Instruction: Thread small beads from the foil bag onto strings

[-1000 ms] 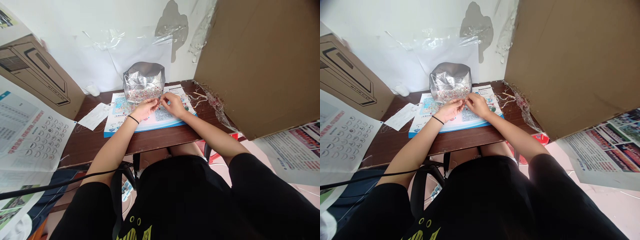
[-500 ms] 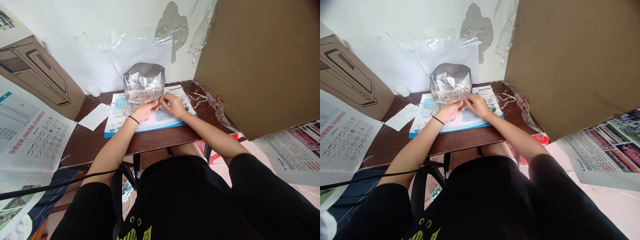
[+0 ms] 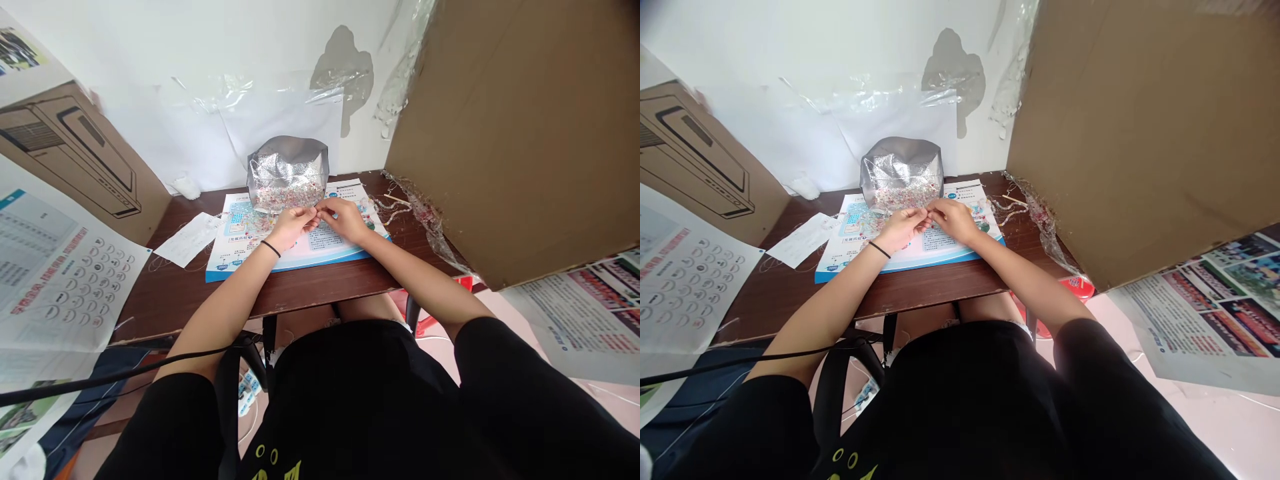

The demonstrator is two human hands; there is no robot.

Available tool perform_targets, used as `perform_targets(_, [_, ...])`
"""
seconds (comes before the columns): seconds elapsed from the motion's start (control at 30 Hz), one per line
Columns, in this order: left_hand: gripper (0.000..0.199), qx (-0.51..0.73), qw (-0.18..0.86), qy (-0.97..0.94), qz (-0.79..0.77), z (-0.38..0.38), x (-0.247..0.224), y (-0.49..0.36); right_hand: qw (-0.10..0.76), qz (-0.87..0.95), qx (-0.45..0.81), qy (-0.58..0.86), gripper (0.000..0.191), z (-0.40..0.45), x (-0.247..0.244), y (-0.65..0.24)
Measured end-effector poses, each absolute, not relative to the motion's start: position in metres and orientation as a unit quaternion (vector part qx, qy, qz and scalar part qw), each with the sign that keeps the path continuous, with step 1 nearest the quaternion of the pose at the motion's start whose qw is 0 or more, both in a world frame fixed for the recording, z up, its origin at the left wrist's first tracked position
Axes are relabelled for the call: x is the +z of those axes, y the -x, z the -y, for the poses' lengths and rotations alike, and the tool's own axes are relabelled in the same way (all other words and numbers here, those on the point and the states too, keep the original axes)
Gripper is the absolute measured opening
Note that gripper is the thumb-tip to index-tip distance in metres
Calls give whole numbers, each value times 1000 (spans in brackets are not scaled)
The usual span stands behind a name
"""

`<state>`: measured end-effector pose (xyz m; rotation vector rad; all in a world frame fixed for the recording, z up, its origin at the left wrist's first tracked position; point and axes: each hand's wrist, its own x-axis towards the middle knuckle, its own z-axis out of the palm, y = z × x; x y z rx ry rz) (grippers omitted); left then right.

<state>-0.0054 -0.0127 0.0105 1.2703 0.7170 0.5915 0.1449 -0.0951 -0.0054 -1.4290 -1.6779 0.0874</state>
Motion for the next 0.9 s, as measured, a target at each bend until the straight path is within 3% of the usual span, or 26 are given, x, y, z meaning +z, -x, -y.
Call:
perform_targets(0.23, [29,385,518,-673,-361,6,9,3,418,659,-8,626,15,89,-8,-155])
perform_targets(0.53, [35,522,641,-472,-307,-12,14,6,314,590,-15,743,21,88,-1,-176])
perform_targets(0.9, [29,604,622,-346,-360,-19,45,26,226,523,-16,822,26,92,4,-186])
